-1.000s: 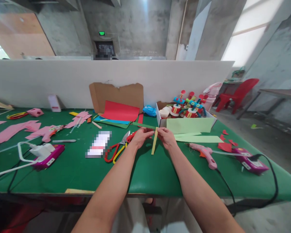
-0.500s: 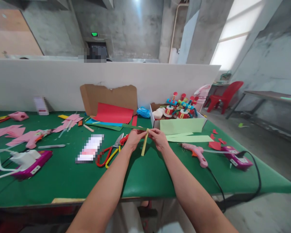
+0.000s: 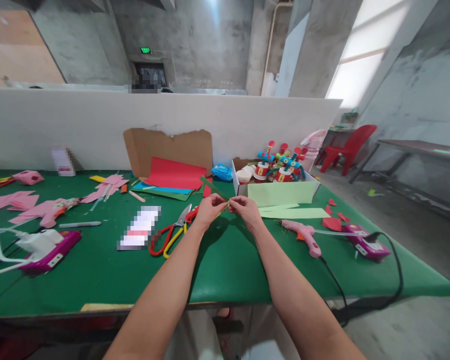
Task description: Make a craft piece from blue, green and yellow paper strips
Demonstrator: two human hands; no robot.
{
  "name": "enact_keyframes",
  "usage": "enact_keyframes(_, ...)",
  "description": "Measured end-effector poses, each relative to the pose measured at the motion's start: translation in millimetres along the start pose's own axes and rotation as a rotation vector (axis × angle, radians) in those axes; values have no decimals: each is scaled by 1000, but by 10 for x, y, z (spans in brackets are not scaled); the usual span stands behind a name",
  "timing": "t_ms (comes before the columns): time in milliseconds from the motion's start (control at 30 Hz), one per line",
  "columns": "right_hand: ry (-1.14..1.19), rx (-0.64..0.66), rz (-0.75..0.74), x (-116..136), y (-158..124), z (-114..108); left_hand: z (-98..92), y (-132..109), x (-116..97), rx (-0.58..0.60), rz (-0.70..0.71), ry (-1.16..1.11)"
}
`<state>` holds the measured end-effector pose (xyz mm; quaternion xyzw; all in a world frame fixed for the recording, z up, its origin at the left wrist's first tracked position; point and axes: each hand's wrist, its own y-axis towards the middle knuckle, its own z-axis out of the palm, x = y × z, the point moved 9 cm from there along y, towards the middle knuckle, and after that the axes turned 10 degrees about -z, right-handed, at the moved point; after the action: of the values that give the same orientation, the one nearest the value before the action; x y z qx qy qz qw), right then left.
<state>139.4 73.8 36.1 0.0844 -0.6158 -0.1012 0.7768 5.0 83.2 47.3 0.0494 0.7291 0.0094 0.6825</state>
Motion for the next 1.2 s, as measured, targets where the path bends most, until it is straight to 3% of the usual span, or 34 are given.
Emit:
enact_keyframes(300, -4, -20, 39, -35, -22, 26, -81, 12, -43, -90, 65, 160)
enact_keyframes(533, 25, -59, 102, -116, -25, -11, -45, -50, -143, -113, 192, 265)
enact_keyframes(733, 124, -81, 209, -235, -50, -28, 74, -170, -307, -41, 418, 394)
enact_keyframes(1033, 197, -52, 232, -278, -39, -38, 136, -180, -306, -12, 546, 567)
enact_keyframes(1200, 203, -2, 217, -215, -37, -5, 166, -207, -332, 0, 546, 640)
